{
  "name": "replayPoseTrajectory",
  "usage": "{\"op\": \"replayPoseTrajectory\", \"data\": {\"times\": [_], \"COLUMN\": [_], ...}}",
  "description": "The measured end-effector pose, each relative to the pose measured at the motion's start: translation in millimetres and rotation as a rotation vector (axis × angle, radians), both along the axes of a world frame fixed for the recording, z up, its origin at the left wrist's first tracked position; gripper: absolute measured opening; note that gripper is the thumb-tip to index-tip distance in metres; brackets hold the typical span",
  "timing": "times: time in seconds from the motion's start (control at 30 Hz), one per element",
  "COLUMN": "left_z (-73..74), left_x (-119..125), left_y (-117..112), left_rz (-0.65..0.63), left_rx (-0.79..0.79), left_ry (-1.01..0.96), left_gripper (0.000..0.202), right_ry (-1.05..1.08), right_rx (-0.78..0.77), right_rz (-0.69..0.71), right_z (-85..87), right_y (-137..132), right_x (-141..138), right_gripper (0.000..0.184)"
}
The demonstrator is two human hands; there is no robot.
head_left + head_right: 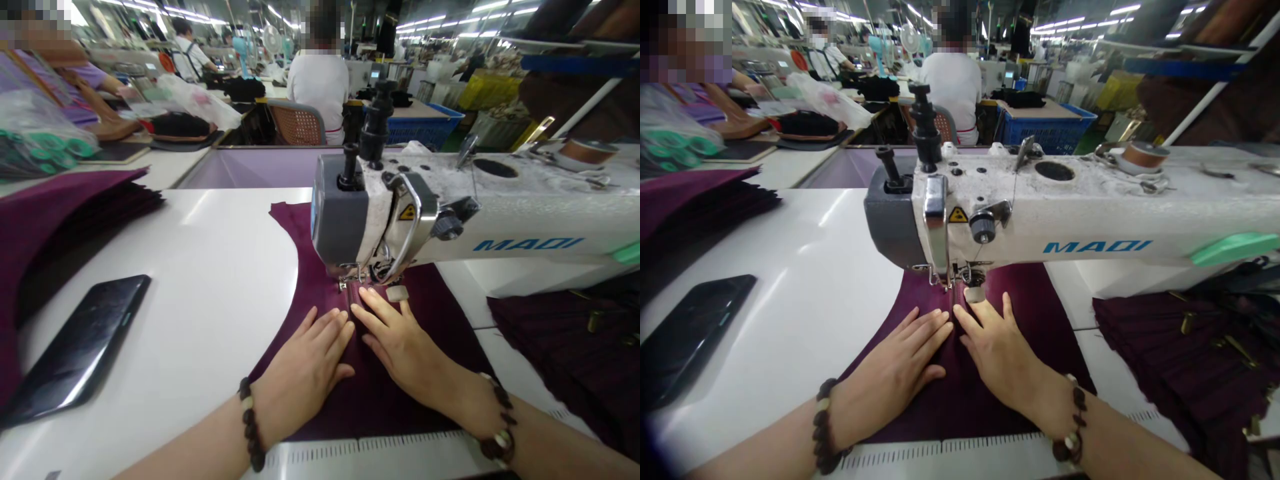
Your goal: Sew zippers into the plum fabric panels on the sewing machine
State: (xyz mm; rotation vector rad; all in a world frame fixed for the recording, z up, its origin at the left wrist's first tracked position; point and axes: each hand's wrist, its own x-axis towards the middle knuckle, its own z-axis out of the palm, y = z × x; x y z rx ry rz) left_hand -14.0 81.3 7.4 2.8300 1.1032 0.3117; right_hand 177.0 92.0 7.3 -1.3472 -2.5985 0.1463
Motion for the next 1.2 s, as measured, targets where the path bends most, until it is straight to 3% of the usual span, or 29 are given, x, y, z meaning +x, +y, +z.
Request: {"op": "replayPoseTrajectory", "data": {"times": [0.17, 0.57, 0.93, 1.2], "left_z": [-3.0, -3.1, -1.1, 1.1], "left_x": [0.5, 0.6, -0.8, -0.8], "left_y": [-0.1, 6.5, 27.1, 41.9], "left_rz": [0.03, 0.034, 0.053, 0.041], "left_rx": [-0.002, 0.017, -0.053, -0.057], "left_ry": [0.003, 0.014, -0.003, -0.009], "left_gripper": [0.048, 0.048, 0.047, 0.047], "right_ry": [-0.011, 0.057, 0.104, 0.1], "right_rx": [-0.064, -0.051, -0.081, 0.003], "right_rz": [0.007, 0.037, 0.054, 0.109], "right_z": [5.6, 1.0, -0.4, -1.5], "right_y": [2.9, 12.8, 33.3, 49.7], "right_x": [1.5, 5.1, 7.6, 8.9], "right_gripper": [0.041, 0.039, 0.036, 0.031]}}
